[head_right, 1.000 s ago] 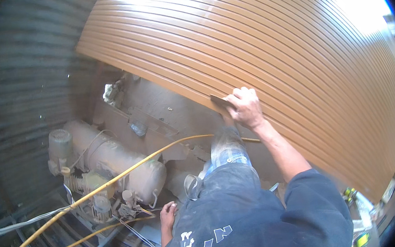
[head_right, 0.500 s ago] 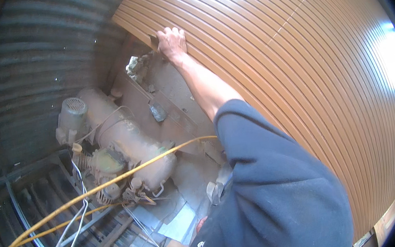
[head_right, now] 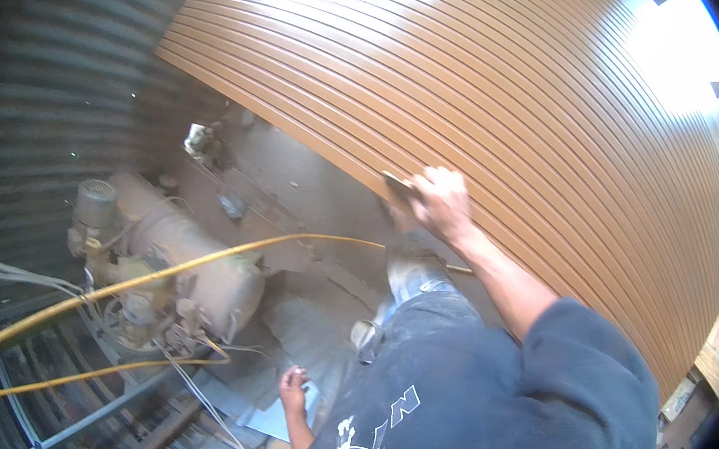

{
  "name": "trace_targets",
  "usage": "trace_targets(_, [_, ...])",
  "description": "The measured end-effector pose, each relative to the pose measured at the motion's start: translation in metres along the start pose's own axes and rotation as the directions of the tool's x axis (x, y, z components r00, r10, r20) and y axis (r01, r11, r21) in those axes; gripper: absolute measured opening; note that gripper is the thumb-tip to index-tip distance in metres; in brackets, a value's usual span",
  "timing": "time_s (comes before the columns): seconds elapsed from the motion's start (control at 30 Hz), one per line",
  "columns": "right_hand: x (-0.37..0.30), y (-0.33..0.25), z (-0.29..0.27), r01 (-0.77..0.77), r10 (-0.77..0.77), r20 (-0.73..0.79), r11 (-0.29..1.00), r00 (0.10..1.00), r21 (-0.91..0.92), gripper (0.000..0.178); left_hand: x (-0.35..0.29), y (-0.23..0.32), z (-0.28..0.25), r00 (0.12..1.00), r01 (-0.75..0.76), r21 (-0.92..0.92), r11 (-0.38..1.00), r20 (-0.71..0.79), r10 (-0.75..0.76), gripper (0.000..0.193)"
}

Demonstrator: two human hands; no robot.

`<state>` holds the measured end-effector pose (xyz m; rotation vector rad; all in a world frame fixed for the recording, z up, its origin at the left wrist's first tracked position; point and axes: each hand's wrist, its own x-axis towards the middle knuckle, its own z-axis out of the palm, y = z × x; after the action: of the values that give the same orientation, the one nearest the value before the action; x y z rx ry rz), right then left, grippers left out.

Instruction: The person sands a large wooden board with a sanding block, moving it back and forth along the surface. They briefly inspect the sanding block and continue sanding different sections of the board.

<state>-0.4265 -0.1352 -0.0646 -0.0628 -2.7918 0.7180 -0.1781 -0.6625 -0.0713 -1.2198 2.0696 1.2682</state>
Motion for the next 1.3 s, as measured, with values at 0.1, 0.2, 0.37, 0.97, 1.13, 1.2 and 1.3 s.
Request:
trace_targets(0.1, [-0.095, 0.042, -0.068, -0.092, 0.092, 0.017, 0.996, 0.996, -0.013, 0.015, -0.017, -0.024, 0.006, 0.995, 0.058, 0.032, 0.998, 0.083, -0.061, 0.030])
trace_targets(0.2, [-0.128, 0.054, -0.085, -0.096, 0.096, 0.007, 0.995, 0.995, 0.016, 0.016, -0.044, -0.054, 0.023, 0.973, 0.026, 0.233, 0.972, 0.217, -0.078, 0.031])
trace_targets(0.37, [-0.059, 0.026, -0.030, -0.069, 0.071, -0.068, 0.997, 0.995, 0.031, 0.014, -0.086, -0.096, 0.044, 0.942, 0.129, 0.294, 0.947, 0.262, -0.210, 0.031])
trace_targets(0.97, [0.395, -0.140, 0.222, -0.045, 0.052, -0.063, 0.993, 0.997, 0.105, 0.016, -0.191, -0.064, 0.109, 0.915, 0.399, -0.248, 0.883, 0.041, -0.402, 0.040])
trace_targets(1.13, [0.347, -0.103, 0.190, 0.053, -0.053, -0.003, 0.997, 0.999, 0.064, 0.021, -0.169, -0.067, 0.120, 0.971, 0.234, -0.199, 0.952, 0.095, -0.219, 0.036])
trace_targets(1.2, [0.294, -0.084, 0.163, 0.096, -0.091, -0.072, 0.993, 0.993, 0.075, 0.016, -0.145, -0.084, 0.119, 0.972, 0.227, -0.213, 0.950, 0.112, -0.208, 0.032])
trace_targets(1.3, [0.183, -0.045, 0.113, 0.101, -0.095, -0.102, 0.993, 0.990, 0.058, 0.011, -0.097, -0.112, 0.106, 0.987, 0.108, -0.095, 0.990, 0.132, -0.095, 0.026])
